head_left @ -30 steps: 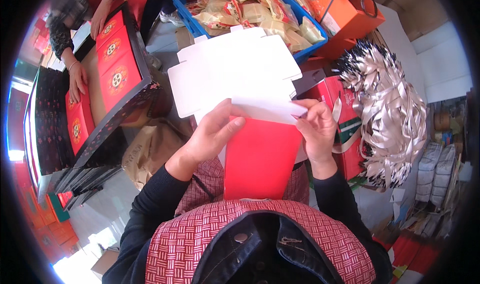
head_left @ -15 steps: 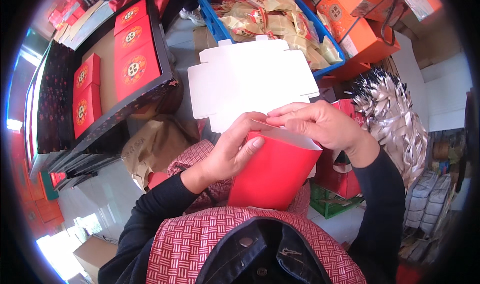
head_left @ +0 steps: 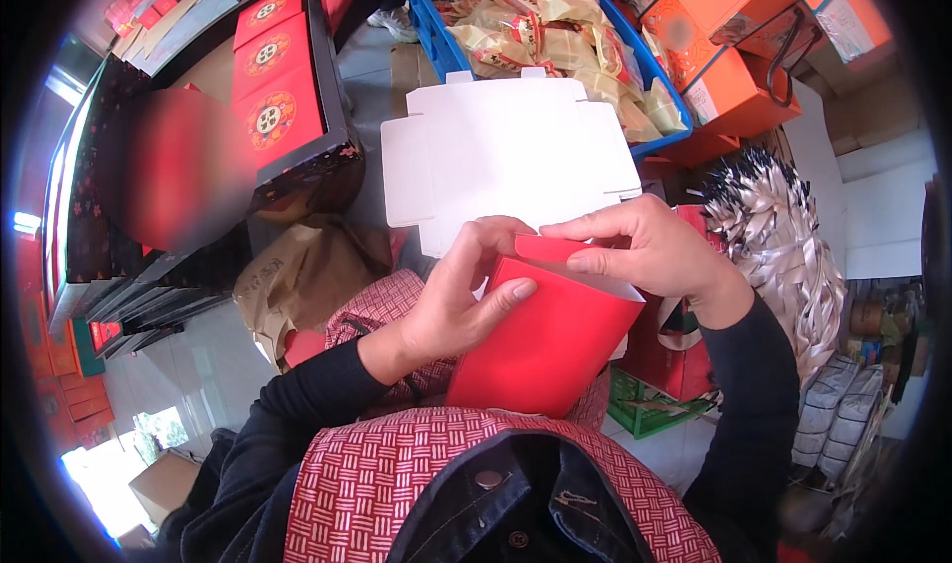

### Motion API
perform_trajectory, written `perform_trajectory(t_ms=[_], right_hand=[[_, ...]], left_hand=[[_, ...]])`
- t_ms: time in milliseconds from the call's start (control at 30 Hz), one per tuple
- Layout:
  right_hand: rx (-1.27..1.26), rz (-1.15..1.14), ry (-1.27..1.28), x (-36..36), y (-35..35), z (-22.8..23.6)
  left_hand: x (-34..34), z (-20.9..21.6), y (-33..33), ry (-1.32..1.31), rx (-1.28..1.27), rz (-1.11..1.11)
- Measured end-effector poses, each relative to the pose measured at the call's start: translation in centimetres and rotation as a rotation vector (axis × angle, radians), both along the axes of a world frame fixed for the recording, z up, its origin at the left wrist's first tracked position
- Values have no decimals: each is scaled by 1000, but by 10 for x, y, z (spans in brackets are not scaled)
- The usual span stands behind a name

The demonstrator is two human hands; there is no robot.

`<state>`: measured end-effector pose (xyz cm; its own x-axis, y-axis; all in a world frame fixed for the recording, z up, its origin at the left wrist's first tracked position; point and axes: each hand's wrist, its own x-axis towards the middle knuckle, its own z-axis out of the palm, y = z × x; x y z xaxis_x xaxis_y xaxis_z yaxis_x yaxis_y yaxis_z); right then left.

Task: The person folds flat red and white cardboard pieces into small rectangular boxes, inserts a wrapped item into each box, and places the finished boxes into a larger tray. The process is repeated multiple times.

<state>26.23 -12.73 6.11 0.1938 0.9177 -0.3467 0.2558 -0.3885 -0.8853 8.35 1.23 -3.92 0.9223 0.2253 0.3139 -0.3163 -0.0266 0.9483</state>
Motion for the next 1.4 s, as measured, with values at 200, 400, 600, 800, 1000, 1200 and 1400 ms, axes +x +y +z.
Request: perform_trajectory(t_ms=[200, 400, 600, 800, 1000, 1200, 1400], right_hand=[[112, 75, -348, -8, 2, 2], [241, 42, -389, -6, -2, -9], [288, 148, -496, -20, -1, -4], [292, -240, -66, -14, -16, -9], [413, -614, 305, -22, -78, -39], [546, -1055, 383, -65, -65, -60], [591, -1098, -40, -89, -57, -67]], left_hand=[[-1, -1, -5, -12, -104, 34], [-3, 1, -3, -32, -41, 5], [-4, 3, -2, -1, -17, 38], [1, 10, 4, -57, 304, 139], [4, 11, 3, -58, 270, 108], [4, 10, -3, -9, 241, 133], [-1, 10, -6, 33, 209, 165]])
